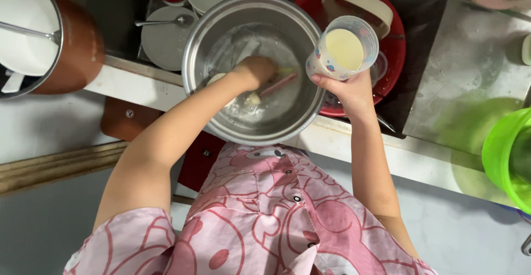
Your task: The person walks to the kitchen sink, fills a metal basin with soapy water, and washes baby bottle parts including a bottle, nipple, cap, and a small cup, scrubbing them with a bottle brush and sponge. They then rinse the items under running tap water in the basin.
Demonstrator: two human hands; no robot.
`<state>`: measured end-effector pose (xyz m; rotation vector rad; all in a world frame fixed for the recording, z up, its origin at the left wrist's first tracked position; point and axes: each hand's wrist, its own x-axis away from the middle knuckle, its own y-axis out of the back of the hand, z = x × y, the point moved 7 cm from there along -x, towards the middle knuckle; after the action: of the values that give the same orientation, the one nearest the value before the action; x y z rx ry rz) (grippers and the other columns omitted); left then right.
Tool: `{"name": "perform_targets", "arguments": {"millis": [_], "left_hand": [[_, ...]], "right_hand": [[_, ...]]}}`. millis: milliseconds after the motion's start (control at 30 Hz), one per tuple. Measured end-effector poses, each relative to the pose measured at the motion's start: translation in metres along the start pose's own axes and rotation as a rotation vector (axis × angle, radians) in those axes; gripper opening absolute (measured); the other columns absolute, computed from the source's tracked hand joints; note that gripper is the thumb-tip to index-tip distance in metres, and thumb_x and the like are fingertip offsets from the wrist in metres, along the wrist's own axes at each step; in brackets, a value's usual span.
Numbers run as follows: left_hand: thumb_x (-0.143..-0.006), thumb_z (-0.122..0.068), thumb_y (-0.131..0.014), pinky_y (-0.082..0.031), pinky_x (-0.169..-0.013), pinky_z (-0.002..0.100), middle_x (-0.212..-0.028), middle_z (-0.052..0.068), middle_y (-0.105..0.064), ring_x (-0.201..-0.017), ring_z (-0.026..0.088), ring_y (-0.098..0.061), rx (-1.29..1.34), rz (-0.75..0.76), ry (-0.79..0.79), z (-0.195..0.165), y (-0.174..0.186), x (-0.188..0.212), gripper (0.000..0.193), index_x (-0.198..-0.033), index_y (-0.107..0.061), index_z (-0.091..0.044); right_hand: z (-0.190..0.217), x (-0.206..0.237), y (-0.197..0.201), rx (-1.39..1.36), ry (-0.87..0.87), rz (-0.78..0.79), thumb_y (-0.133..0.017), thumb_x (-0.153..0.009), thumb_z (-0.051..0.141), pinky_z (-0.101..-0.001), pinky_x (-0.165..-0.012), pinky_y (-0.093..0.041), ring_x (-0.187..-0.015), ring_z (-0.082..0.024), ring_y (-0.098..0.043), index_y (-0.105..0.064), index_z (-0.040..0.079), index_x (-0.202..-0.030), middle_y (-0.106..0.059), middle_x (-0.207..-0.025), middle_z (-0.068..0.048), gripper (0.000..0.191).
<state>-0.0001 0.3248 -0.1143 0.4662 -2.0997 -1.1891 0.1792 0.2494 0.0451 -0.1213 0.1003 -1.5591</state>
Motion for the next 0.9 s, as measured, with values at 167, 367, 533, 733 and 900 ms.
{"name": "perform_targets", "arguments": {"millis": [167,367,533,733,900], "left_hand": [[-0.099,-0.023,-0.052,-0.051,-0.083,0.046,-0.109,0.02,-0.071,-0.097,0.039,-0.068,0.592,-0.248,0.113,0.015,0.015,-0.005,0.036,-0.133,-0.058,-0.012],[-0.105,-0.028,-0.056,-0.054,-0.083,0.04,-0.101,0.013,-0.075,-0.091,0.027,-0.071,0.622,0.03,0.093,0.006,-0.019,-0.029,0.028,-0.111,-0.072,-0.006],[-0.1,-0.024,-0.049,-0.05,-0.064,0.026,-0.084,-0.002,-0.067,-0.071,0.007,-0.062,1.198,-0.245,0.078,0.003,-0.002,-0.029,0.028,-0.122,-0.063,-0.013],[-0.105,-0.043,-0.057,-0.034,-0.051,0.023,-0.071,-0.007,-0.049,-0.059,0.003,-0.041,1.379,-0.34,-0.008,-0.021,0.075,0.007,0.035,-0.104,-0.067,-0.01],[-0.111,-0.054,-0.049,-0.031,-0.051,0.024,-0.066,-0.004,-0.044,-0.057,0.006,-0.04,1.373,-0.427,-0.071,-0.028,0.139,0.039,0.054,-0.084,-0.051,-0.007]], "right_hand": [[-0.002,0.0,0.002,0.003,-0.035,-0.014,-0.086,-0.079,-0.004,-0.0309,-0.098,-0.057,-0.108,-0.014,-0.068,-0.065,0.003,-0.123,-0.07,-0.116,-0.003,0.05],[0.002,0.0,-0.002,0.007,-0.007,0.008,-0.086,-0.08,-0.004,-0.0309,-0.099,-0.056,-0.108,-0.014,-0.068,-0.065,0.003,-0.124,-0.07,-0.116,-0.003,0.05],[0.004,0.001,0.001,0.025,-0.003,-0.016,-0.087,-0.079,-0.003,-0.0306,-0.098,-0.056,-0.108,-0.013,-0.068,-0.065,0.003,-0.123,-0.07,-0.116,-0.003,0.05],[0.01,0.004,0.003,0.063,0.024,-0.027,-0.087,-0.079,-0.001,-0.0298,-0.096,-0.056,-0.106,-0.013,-0.068,-0.065,0.003,-0.121,-0.071,-0.114,-0.002,0.048],[0.017,0.002,-0.004,0.207,0.074,0.026,-0.09,-0.079,0.003,-0.0297,-0.098,-0.056,-0.105,-0.013,-0.068,-0.066,0.003,-0.121,-0.072,-0.113,-0.003,0.048]]}}
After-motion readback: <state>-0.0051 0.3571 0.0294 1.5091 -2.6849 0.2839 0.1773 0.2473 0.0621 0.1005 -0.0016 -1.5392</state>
